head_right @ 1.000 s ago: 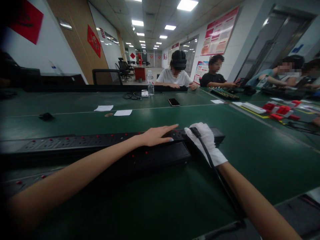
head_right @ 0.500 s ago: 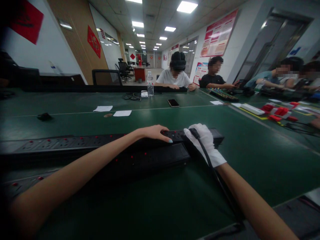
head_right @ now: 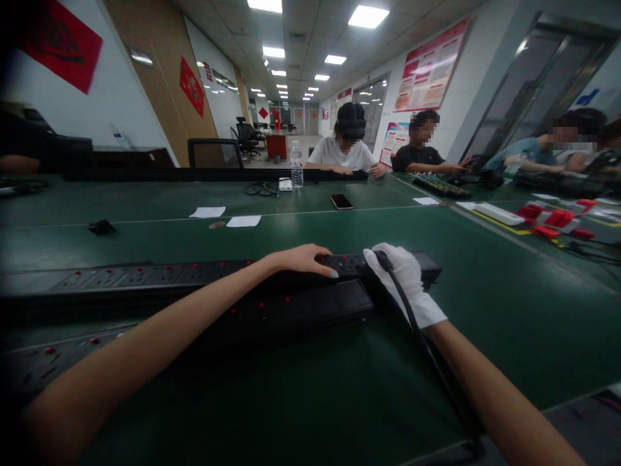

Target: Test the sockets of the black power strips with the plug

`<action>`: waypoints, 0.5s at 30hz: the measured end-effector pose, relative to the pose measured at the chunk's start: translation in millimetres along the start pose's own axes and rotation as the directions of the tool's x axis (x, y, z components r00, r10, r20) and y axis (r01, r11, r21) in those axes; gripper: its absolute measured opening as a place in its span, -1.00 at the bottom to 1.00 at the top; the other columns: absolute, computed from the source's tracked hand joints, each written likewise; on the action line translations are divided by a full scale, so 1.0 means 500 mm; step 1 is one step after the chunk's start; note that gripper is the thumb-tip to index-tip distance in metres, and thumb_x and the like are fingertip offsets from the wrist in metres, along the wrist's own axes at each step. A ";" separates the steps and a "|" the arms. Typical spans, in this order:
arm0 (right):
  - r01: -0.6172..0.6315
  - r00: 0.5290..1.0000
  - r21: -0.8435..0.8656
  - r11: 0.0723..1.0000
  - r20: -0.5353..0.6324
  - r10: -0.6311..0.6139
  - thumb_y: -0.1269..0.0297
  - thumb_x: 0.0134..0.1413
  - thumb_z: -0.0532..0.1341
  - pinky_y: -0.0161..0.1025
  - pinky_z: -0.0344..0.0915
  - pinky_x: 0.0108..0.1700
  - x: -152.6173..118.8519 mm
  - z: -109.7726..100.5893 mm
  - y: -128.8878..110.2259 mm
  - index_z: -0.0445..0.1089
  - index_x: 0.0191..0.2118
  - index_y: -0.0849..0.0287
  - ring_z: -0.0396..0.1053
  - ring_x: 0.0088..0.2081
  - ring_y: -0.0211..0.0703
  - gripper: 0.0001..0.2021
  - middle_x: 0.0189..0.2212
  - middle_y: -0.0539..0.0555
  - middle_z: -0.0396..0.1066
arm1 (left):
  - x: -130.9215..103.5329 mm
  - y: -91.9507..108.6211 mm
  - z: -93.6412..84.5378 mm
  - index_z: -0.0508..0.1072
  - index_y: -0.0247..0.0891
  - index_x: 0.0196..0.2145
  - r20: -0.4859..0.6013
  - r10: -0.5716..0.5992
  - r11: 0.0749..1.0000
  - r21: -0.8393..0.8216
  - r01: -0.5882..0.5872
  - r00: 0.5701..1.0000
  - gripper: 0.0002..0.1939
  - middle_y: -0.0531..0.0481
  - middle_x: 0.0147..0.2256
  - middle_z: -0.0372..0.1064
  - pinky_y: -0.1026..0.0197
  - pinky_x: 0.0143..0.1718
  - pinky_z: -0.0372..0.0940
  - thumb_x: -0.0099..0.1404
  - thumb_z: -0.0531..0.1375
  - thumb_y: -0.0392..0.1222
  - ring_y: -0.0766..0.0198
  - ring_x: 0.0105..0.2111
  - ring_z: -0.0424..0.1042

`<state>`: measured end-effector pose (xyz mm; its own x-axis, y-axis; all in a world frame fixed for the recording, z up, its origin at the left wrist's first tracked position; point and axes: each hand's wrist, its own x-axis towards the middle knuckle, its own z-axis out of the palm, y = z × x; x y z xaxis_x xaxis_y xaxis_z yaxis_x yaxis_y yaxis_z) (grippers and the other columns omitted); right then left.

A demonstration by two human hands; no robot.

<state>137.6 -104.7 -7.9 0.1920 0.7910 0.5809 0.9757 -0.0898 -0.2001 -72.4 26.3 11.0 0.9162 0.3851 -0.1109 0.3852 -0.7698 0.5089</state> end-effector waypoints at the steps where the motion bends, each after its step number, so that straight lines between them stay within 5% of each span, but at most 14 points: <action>1: -0.012 1.000 0.005 1.000 0.003 0.012 -0.07 0.06 0.03 -0.25 0.19 -0.34 -0.001 -0.001 0.000 0.40 -0.33 0.06 0.34 -0.40 -0.15 -0.65 -0.46 0.04 0.40 | 0.000 0.000 0.000 0.37 -0.20 -0.08 -0.004 0.000 1.000 -0.001 0.000 1.000 -0.27 -0.05 -0.14 0.36 0.22 -0.23 0.17 -0.03 0.06 0.40 0.17 -0.20 0.34; 15: -0.037 0.999 0.081 0.996 0.021 0.035 -0.09 -0.02 0.10 -0.29 0.17 -0.41 -0.001 0.010 0.016 0.36 -0.35 0.06 0.30 -0.46 -0.20 -0.67 -0.51 -0.01 0.35 | 0.003 -0.005 0.001 0.37 -0.23 -0.07 -0.040 0.011 1.000 0.013 -0.011 0.999 -0.24 -0.08 -0.12 0.36 0.22 -0.22 0.17 -0.05 0.07 0.40 0.15 -0.17 0.33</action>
<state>144.9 -102.9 -13.8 0.2242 0.7998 0.5569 0.9561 -0.0697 -0.2848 -72.1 28.6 9.1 0.9153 0.3964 -0.0708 0.3765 -0.7803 0.4994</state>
